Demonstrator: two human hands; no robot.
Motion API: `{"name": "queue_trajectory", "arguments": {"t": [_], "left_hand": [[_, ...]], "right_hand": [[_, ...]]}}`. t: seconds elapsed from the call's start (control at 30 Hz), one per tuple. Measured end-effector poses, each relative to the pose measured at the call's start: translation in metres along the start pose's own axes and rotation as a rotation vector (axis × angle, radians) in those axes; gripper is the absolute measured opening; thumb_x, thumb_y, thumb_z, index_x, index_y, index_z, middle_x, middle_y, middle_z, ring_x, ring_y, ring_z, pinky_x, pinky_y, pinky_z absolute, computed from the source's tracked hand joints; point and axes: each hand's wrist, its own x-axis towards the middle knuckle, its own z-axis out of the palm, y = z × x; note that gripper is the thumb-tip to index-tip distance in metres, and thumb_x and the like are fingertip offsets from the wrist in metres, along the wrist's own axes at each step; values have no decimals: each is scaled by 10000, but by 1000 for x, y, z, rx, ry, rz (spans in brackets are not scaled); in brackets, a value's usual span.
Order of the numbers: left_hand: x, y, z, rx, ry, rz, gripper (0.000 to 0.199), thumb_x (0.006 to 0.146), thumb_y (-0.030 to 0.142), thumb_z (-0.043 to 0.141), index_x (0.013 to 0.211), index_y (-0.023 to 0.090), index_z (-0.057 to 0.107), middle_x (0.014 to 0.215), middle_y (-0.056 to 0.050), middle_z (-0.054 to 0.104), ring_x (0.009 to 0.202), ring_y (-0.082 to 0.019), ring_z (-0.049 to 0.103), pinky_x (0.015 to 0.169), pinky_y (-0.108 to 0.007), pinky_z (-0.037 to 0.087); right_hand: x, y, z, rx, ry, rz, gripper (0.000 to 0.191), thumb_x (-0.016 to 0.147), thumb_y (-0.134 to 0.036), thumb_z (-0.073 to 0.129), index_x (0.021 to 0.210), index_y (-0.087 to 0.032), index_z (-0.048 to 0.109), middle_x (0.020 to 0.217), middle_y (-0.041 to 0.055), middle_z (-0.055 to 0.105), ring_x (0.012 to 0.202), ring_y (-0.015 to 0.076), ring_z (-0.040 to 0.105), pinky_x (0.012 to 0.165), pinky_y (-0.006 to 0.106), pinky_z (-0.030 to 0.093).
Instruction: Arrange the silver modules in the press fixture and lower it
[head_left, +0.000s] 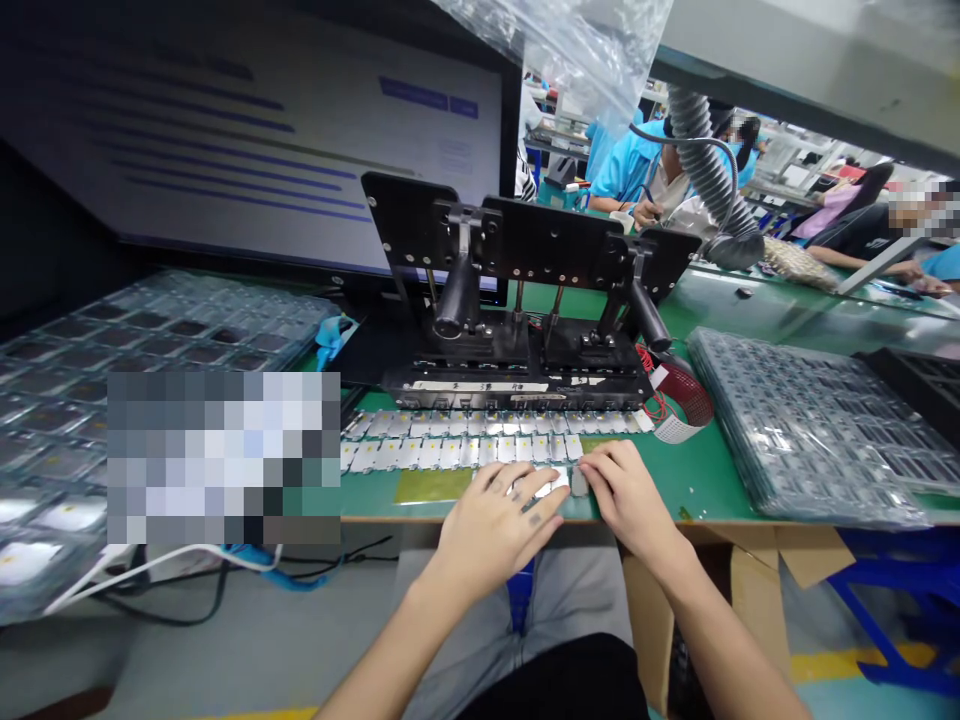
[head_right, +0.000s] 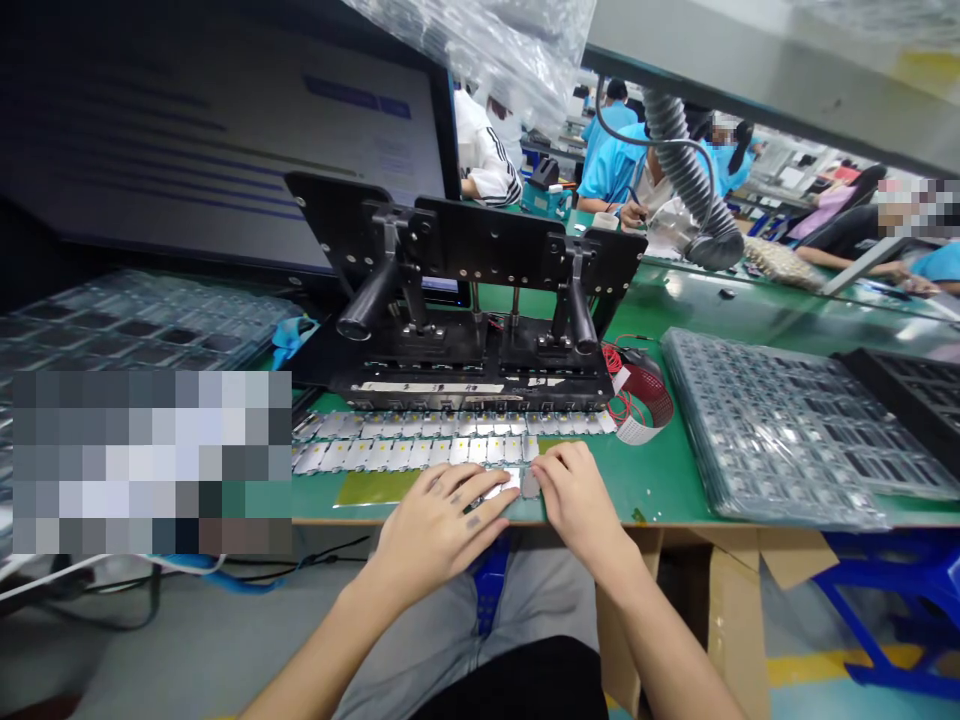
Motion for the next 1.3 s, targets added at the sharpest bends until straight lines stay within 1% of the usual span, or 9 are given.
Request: {"name": "queue_trajectory", "arguments": {"t": [0.13,0.33,0.57,0.73,0.83,0.9,1.0,1.13,1.3], "left_hand": [[0,0,-1,4,-16,-8,238,936,340,597,1152,281,675,1163,-29,703,1012,-232,606,878,-398,415],[-2,0,2,-9,1,-7,255,959,349,556,1180,278,663,1168,-17,699,1030,-231,590,901,-397,398],[0,1,5,-16,-2,-7,263,970,358,535,1188,266,650,1156,-12,695,1020,-227,577,872,-389,386],[-3,-6,-9,-106,82,27,248,972,304,540,1180,232,654,1120,-45,696,1030,-220,576,913,-379,404],[-11,-14,-19,-111,92,4,222,977,239,521,1141,202,666,1105,-65,695,1034,-223,572,920,-377,410],[-17,-18,-21,-75,85,-19,217,981,227,509,1119,196,673,1103,-69,696,1019,-228,572,906,-381,414],[-23,-20,-17,-49,92,-26,218,983,229,505,1113,200,678,1084,-59,703,986,-225,575,877,-375,422],[-24,-18,-10,-54,112,-39,204,974,223,527,1106,195,680,1098,-52,704,1010,-232,571,872,-374,423],[-24,-16,-9,-57,122,-61,195,968,218,538,1100,199,680,1107,-59,701,1028,-234,581,864,-378,435]], "right_hand": [[-4,-1,-2,3,-9,12,157,973,-194,506,1053,-175,640,974,92,634,934,205,576,817,387,548],[-11,-1,-7,28,-102,-77,133,949,-205,565,1052,-204,650,1034,77,640,962,192,587,843,375,537],[-14,2,-3,18,-97,-70,131,948,-194,572,1073,-201,613,1044,76,621,961,194,556,836,375,516],[-13,-1,-6,39,-100,-91,206,940,-194,586,1146,-214,594,1109,80,597,1021,195,543,877,376,506],[-13,-2,-7,27,-138,-152,266,934,-197,595,1198,-226,591,1165,83,591,1066,204,534,903,387,491],[-13,-2,-7,6,-161,-174,276,936,-194,589,1210,-230,593,1173,82,596,1067,207,534,897,388,483],[-14,-1,-6,-12,-168,-173,252,940,-187,582,1187,-230,605,1164,78,605,1057,205,538,884,385,474],[-14,-2,-6,-11,-152,-167,238,938,-190,587,1172,-228,608,1160,74,612,1054,202,543,882,380,470],[-14,-3,-6,-1,-136,-160,226,936,-192,595,1159,-222,611,1159,73,616,1050,195,547,879,372,470]]}}
